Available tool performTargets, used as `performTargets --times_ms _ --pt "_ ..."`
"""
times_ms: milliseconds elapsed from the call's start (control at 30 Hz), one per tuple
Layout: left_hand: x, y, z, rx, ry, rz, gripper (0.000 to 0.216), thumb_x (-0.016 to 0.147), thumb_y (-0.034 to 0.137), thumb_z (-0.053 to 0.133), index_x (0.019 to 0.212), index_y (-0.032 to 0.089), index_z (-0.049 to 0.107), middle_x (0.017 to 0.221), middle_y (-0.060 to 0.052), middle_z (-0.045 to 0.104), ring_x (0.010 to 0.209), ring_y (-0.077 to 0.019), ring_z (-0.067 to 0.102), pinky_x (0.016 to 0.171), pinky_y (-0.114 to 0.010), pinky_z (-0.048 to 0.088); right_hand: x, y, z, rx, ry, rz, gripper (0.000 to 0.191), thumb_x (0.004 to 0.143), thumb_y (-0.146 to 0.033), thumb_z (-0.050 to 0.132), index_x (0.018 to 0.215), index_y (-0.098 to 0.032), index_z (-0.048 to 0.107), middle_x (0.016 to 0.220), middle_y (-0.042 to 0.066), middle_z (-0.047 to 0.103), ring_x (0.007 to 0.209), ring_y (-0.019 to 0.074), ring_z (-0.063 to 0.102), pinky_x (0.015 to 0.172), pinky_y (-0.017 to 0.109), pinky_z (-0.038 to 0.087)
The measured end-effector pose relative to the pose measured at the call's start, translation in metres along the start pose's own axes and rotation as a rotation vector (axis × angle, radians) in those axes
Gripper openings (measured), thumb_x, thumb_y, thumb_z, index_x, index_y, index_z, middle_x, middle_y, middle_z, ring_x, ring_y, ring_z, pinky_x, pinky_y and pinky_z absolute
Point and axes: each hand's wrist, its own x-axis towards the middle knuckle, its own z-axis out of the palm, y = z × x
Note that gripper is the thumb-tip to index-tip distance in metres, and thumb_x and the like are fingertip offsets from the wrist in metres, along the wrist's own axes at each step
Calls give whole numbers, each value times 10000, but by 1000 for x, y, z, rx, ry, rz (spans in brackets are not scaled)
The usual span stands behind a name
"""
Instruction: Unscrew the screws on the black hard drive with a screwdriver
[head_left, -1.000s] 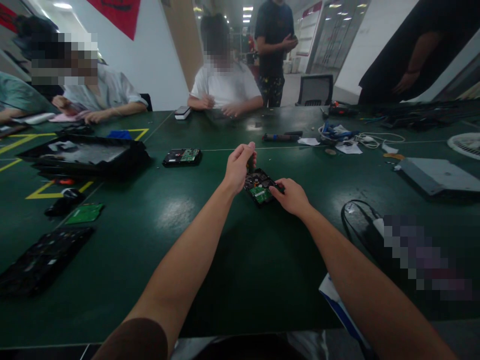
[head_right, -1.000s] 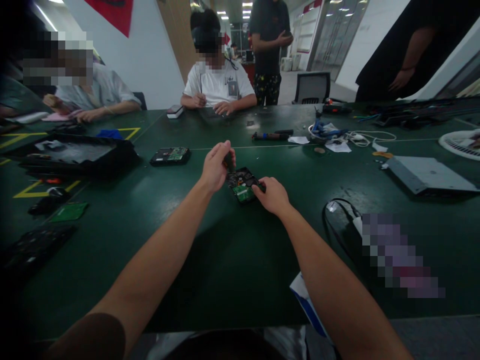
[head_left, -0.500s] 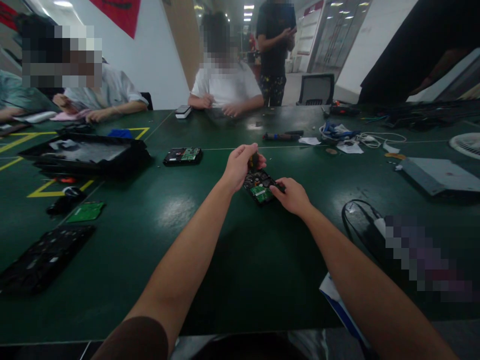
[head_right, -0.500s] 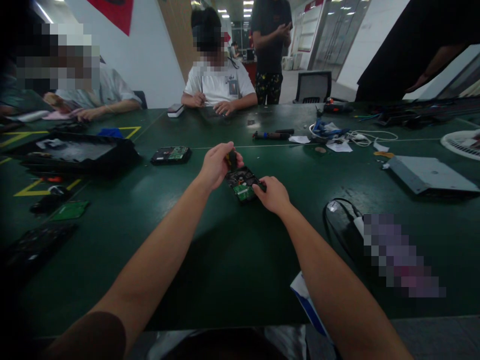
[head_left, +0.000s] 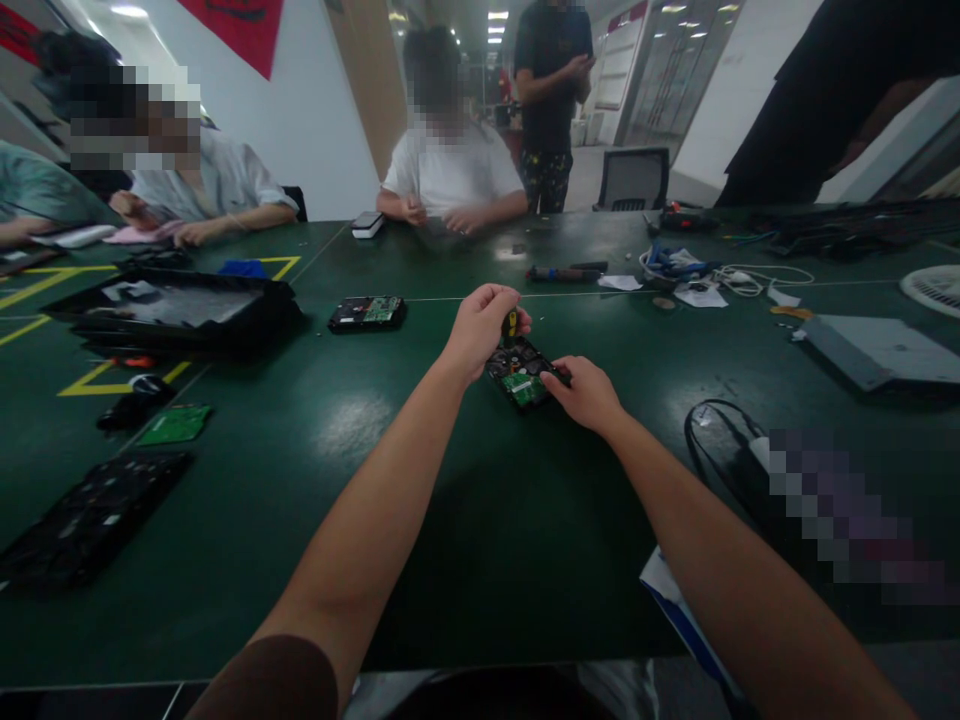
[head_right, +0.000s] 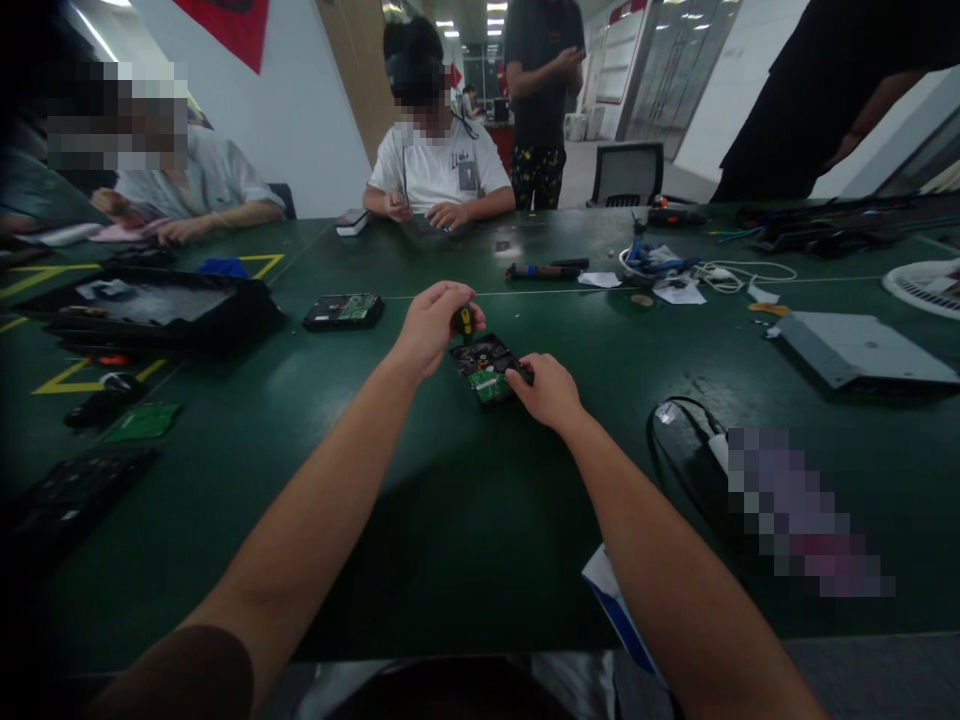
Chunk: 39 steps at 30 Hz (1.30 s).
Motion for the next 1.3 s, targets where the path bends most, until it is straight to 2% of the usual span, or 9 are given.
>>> performTargets --times_ms 133,267,367,467,600,767,1000,1167,1300 --pt "2 -7 2 -69 -18 -5 98 984 296 625 942 209 613 709 8 672 611 -116 636 622 -250 515 0 -1 0 -8 1 -12 354 1035 -489 603 1198 -198 721 1160 109 722 899 217 654 796 347 490" --pt "5 -17 4 -124 -16 54 179 1021 362 615 917 216 618 641 46 559 540 -84 516 539 -216 423 0 -1 1 0 6 -4 332 1029 -480 619 1183 -206 726 1144 103 729 896 211 654 793 333 491" --pt "5 -20 4 -166 -41 64 289 1047 461 597 882 224 592 607 60 477 508 -80 449 511 -218 383 0 0 2 11 16 -9 329 1025 -479 625 1179 -206 727 1142 101 729 887 208 651 794 332 495" --pt "5 -22 3 -193 -50 108 329 1038 533 621 904 238 563 618 64 476 513 -83 444 511 -224 372 1 1 2 7 15 -13 336 1027 -481 621 1187 -205 725 1142 105 727 905 216 654 798 337 497" --pt "4 -25 3 -167 -47 122 296 981 443 736 924 249 520 676 63 546 548 -85 478 535 -227 377 1 0 1 -15 8 -17 344 1035 -482 610 1191 -198 726 1157 110 727 908 216 652 805 344 486" --pt "3 -22 2 -73 -38 63 317 971 421 717 822 227 516 763 19 610 666 -107 571 607 -240 444 2 1 2 -12 4 -23 339 1035 -486 610 1189 -206 723 1146 98 727 971 223 659 817 334 475" --pt "7 -17 -5 63 -16 112 283 938 357 767 764 203 606 726 31 561 669 -99 521 661 -233 439 1 3 3 11 1 -19 345 1032 -492 608 1187 -208 727 1149 99 722 914 213 655 778 332 483" --pt "5 -13 -6 -17 -76 55 129 953 322 715 909 207 679 801 3 660 714 -113 627 708 -248 510 1 2 3 22 8 -7 331 1022 -485 624 1182 -215 731 1146 103 722 916 218 661 786 339 497" --pt "5 -12 -5 -127 -41 11 128 972 298 634 888 201 649 718 13 609 614 -115 604 618 -257 502 1 1 2 22 16 7 352 1019 -494 624 1189 -203 727 1155 113 726 932 230 669 812 356 500"
